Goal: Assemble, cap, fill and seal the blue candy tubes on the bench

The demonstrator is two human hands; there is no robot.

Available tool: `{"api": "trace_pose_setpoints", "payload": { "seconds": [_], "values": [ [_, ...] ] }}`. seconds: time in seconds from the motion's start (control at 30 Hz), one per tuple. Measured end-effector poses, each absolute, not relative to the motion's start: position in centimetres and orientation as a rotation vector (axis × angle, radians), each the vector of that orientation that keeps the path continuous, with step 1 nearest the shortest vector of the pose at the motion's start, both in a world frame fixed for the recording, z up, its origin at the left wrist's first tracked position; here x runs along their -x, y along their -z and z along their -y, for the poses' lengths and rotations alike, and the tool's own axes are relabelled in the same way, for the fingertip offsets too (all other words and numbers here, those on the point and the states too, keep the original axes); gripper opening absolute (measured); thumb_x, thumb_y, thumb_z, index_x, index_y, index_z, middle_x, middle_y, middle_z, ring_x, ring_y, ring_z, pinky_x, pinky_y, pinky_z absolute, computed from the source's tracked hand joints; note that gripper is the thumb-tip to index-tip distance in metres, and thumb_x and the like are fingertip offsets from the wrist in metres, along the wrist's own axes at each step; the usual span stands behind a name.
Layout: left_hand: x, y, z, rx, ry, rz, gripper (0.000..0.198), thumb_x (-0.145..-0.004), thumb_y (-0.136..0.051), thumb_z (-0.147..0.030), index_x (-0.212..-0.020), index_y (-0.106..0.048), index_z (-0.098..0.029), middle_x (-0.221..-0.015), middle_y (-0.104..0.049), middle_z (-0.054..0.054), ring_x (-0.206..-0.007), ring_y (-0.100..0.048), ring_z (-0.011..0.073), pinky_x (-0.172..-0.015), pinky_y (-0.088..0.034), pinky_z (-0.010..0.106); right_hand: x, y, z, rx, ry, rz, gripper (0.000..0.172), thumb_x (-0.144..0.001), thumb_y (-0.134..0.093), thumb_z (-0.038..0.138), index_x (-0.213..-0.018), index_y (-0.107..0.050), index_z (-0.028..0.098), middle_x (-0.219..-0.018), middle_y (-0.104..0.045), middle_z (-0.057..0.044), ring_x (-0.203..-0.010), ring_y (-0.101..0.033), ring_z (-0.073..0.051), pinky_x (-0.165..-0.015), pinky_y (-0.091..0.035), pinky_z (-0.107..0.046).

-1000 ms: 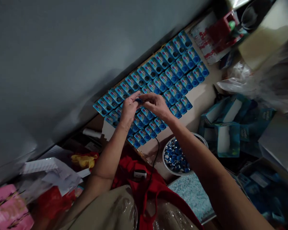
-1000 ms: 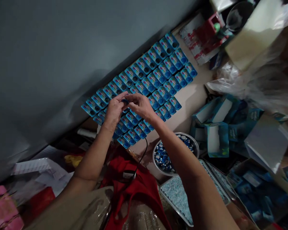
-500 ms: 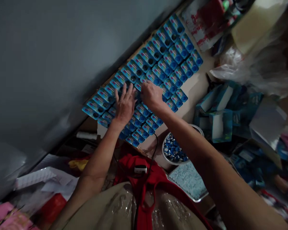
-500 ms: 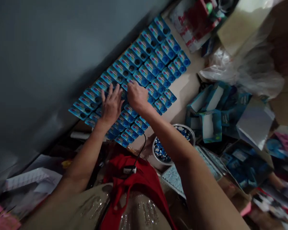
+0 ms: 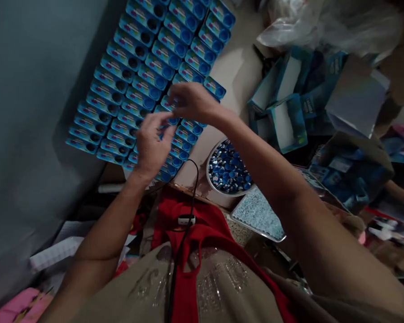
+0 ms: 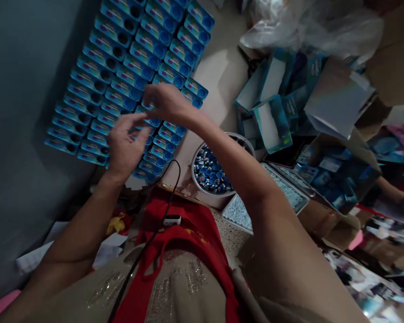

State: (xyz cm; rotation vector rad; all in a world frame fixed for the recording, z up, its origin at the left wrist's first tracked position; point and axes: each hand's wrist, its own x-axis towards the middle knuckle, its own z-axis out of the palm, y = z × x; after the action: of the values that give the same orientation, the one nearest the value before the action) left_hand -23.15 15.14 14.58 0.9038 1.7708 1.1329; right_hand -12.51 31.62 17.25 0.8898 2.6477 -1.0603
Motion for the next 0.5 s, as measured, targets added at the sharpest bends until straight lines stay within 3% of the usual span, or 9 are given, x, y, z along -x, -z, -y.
{"api": "trace_pose_setpoints", "payload": {
  "seconds": [0.07, 0.17, 0.23, 0.33, 0.5],
  "values": [
    [17.7, -15.7, -15.0, -0.755, -1.065, -1.462, 0.027, -0.09, -0.072, -0.033, -0.113, -0.074, -0.019, -0.118, -0.072, 0.009, -0.11, -0.069, 0.0276, -0.103, -0.055, 0.043, 3.8, -18.1, -30.7, -1.11, 1.072, -2.547, 0.012, -0.092, -0.068, 0.023, -0.09, -0.075, 0.014, -0.074, -0.066, 0.002, -0.069, -0.059, -0.01, -0.067, -0.043, -0.023],
    [9.9, -14.9, -14.4, -0.62, -0.907, -1.292, 0.023, -0.086, -0.074, -0.024, -0.107, -0.075, -0.017, -0.107, -0.074, 0.011, -0.104, -0.07, 0.0275, -0.103, -0.054, 0.044, -7.8, -16.9, -27.9, -1.459, 0.97, -2.393, 0.011, -0.09, -0.068, 0.02, -0.081, -0.074, 0.017, -0.073, -0.071, -0.004, -0.069, -0.061, -0.017, -0.066, -0.045, -0.03],
    [6.0, -13.5, -13.7, -0.575, -0.876, -1.418, 0.032, -0.079, -0.078, -0.017, -0.111, -0.074, -0.017, -0.117, -0.071, 0.013, -0.117, -0.066, 0.031, -0.112, -0.048, 0.046, -12.0, -14.8, -25.9, -1.585, 0.884, -2.433, 0.015, -0.095, -0.063, 0.026, -0.093, -0.074, 0.016, -0.093, -0.074, -0.011, -0.088, -0.065, -0.024, -0.081, -0.049, -0.037],
    [2.7, -11.4, -12.8, -0.573, -0.886, -1.658, 0.047, -0.08, -0.075, -0.013, -0.125, -0.067, -0.016, -0.137, -0.062, 0.019, -0.135, -0.056, 0.0342, -0.121, -0.039, 0.046, -13.1, -11.6, -24.0, -1.65, 0.711, -2.58, 0.028, -0.103, -0.051, 0.033, -0.112, -0.071, 0.018, -0.118, -0.07, -0.016, -0.115, -0.058, -0.031, -0.101, -0.043, -0.046],
    [0.0, -8.9, -13.1, -0.556, -0.95, -1.853, 0.054, -0.09, -0.067, -0.024, -0.142, -0.055, -0.016, -0.156, -0.049, 0.021, -0.148, -0.045, 0.03, -0.125, -0.032, 0.042, -10.4, -8.6, -23.8, -1.608, 0.583, -2.704, 0.038, -0.105, -0.043, 0.044, -0.128, -0.065, 0.021, -0.135, -0.06, -0.017, -0.127, -0.047, -0.035, -0.107, -0.033, -0.051]
  ]
}}
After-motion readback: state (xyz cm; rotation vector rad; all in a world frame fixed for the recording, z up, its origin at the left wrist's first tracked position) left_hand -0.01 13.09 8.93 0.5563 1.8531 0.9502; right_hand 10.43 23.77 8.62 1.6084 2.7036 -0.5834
